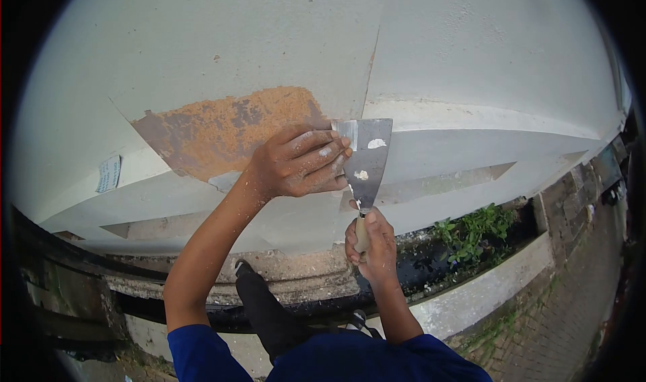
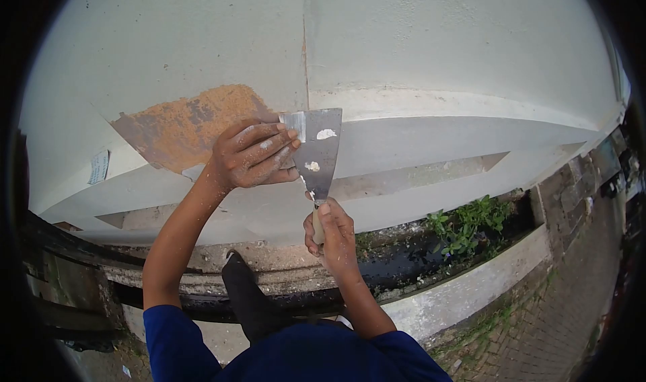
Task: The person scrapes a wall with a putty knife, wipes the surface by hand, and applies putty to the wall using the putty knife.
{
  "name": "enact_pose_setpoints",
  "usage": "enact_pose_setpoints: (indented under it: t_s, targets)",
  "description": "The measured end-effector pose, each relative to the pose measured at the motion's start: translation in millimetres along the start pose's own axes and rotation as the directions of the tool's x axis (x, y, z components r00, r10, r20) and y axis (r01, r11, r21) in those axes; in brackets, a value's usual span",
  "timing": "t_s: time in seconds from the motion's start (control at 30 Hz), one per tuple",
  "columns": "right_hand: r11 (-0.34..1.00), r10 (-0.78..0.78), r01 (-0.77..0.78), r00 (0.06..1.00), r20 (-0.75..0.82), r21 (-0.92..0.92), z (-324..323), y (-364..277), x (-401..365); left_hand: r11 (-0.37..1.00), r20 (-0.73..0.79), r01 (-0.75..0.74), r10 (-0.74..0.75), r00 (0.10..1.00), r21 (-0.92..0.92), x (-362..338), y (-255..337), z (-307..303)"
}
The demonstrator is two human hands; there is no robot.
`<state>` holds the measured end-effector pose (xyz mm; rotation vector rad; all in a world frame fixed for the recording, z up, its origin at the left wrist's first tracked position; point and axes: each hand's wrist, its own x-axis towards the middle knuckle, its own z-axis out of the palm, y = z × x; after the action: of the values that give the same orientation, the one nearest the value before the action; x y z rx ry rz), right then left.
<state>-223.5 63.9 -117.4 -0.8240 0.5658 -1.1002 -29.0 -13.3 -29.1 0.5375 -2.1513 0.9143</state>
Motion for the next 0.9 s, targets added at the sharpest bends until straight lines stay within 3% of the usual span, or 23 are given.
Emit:
enact_pose_setpoints:
  t_s: [0.1, 0.2, 0.33, 0.67, 0.9]
  targets:
    - [0.999, 0.005, -0.005, 1.000, -0.007, -0.032, 5.9, -5.5, -0.6, 0.999, 0.016, 0.034, -0.034, 0.999, -0.010, 6.9, 1.6, -6.5]
    - [0.999, -0.006, 0.006, 1.000, -0.005, -0.035, 5.1, -0.6, -0.1, 1.000, 0.023, -0.024, 0.024, 0.999, -0.017, 3.7, 1.1, -4.7]
    - [0.999, -0.004, 0.004, 1.000, 0.005, -0.046, 5.1, -11.4, -1.8, 0.997, 0.044, -0.022, 0.019, 0.999, 0.070, 11.9, 1.8, -12.0]
    - [0.996, -0.020, 0.021, 1.000, 0.013, -0.090, 0.4, -13.0, -0.8, 0.999, -0.054, -0.007, 0.010, 0.998, 0.045, 4.7, 1.0, -2.0]
    - [0.998, -0.023, 0.026, 0.998, 0.050, -0.058, -0.8, -9.2, 0.9, 0.996, 0.001, -0.007, 0.007, 1.000, 0.085, 7.2, 4.1, -9.6]
